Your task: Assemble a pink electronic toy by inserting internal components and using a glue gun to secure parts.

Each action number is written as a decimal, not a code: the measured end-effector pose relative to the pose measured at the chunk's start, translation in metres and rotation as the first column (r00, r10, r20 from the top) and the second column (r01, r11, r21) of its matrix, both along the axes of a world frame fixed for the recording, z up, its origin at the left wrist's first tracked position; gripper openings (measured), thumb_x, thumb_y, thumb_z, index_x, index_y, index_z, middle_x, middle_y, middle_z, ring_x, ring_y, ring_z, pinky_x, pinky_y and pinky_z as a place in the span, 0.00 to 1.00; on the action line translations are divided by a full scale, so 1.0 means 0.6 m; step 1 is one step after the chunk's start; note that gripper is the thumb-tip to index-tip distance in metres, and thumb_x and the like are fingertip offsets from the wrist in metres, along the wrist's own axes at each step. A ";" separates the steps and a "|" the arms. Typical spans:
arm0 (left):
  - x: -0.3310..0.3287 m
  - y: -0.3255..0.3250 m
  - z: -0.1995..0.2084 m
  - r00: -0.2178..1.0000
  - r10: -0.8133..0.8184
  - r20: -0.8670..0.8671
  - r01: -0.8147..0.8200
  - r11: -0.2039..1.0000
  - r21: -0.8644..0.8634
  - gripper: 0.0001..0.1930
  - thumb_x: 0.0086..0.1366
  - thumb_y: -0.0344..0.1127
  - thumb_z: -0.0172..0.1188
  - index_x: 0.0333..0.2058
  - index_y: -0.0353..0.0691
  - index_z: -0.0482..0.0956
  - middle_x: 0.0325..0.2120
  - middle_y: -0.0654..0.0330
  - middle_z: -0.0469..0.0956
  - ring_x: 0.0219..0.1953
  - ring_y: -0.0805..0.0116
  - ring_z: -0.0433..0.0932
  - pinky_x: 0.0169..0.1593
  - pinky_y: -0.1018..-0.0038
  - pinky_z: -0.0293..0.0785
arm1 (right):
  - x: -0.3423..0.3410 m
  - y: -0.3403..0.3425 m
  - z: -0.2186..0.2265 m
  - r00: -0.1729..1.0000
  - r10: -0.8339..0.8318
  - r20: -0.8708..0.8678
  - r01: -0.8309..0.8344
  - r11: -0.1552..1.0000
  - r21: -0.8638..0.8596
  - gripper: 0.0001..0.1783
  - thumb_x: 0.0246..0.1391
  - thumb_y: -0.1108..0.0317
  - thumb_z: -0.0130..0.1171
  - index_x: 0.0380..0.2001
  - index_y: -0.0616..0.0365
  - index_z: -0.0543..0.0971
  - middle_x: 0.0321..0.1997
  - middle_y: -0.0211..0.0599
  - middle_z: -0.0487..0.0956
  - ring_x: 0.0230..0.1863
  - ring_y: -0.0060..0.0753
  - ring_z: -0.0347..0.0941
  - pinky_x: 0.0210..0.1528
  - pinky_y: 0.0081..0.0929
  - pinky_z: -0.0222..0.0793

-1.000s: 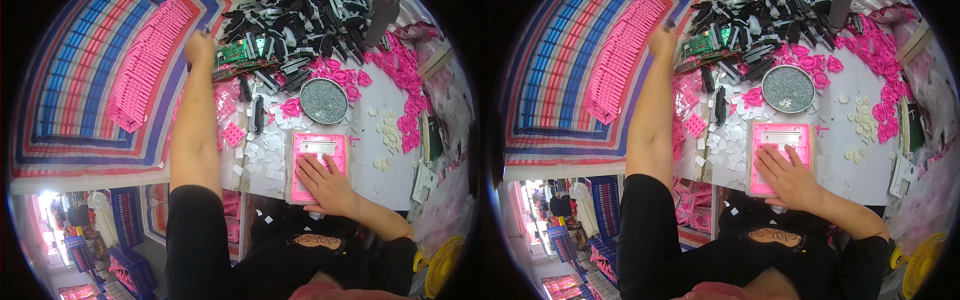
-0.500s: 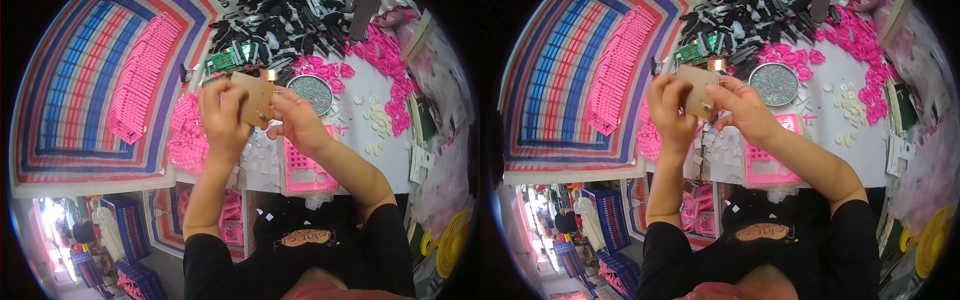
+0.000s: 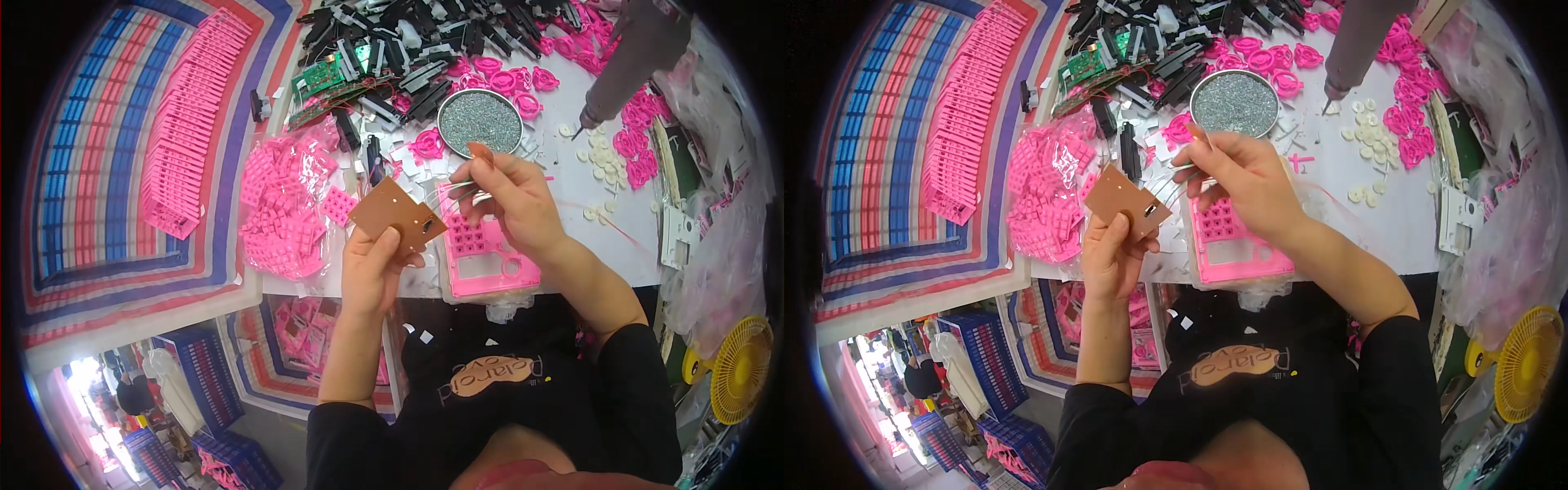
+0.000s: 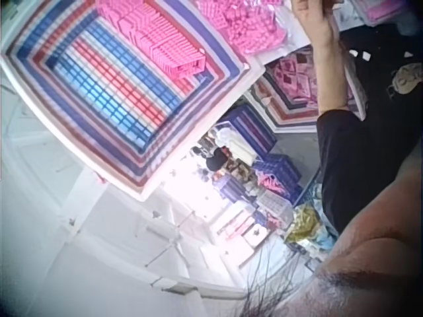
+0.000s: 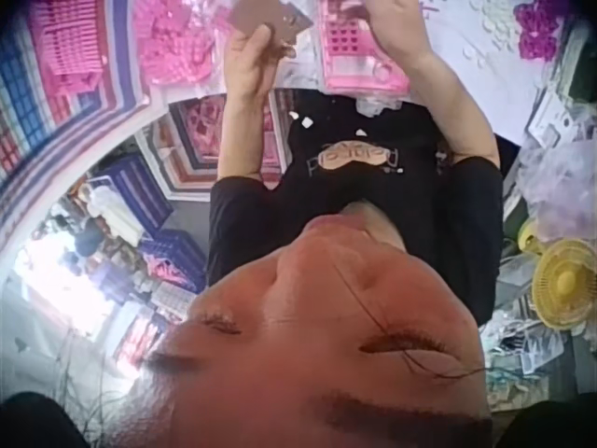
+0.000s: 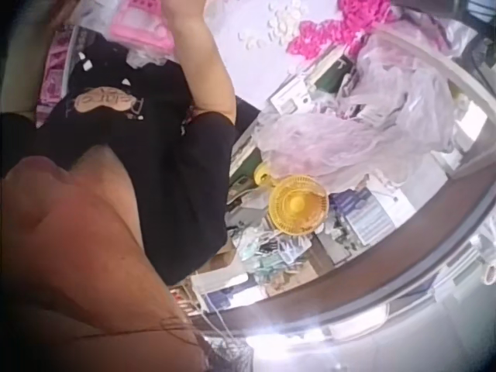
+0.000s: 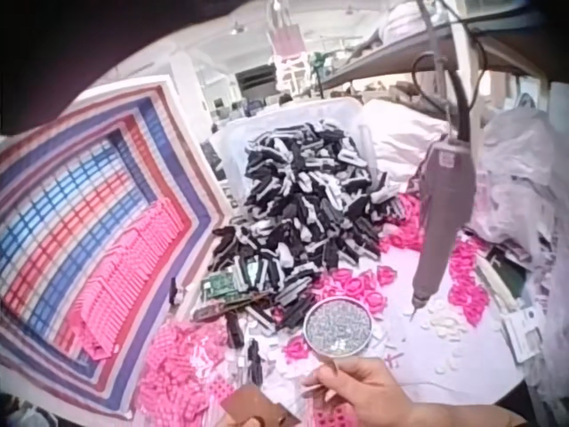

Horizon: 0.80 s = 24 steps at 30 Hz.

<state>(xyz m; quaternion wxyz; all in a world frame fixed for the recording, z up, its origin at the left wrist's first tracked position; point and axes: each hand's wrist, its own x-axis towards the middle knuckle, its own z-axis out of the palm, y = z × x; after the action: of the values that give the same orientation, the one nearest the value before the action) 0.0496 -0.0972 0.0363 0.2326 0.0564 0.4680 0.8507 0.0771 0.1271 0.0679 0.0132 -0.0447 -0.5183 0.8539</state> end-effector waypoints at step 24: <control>0.045 -0.015 0.016 0.934 -0.030 -0.356 -0.057 0.971 -0.231 0.11 0.72 0.25 0.51 0.48 0.23 0.75 0.35 0.49 0.82 0.32 0.67 0.81 0.39 0.72 0.78 | 0.143 0.170 -0.045 0.908 -0.101 0.406 0.059 0.992 0.115 0.14 0.67 0.62 0.53 0.40 0.65 0.78 0.13 0.30 0.71 0.08 0.20 0.61 0.12 0.16 0.55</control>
<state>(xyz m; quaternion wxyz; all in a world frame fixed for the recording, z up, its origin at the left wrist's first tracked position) 0.0768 -0.1059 0.0457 0.1431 0.1782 0.6011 0.7658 0.1631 0.2294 0.0410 -0.0587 -0.2437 -0.5493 0.7972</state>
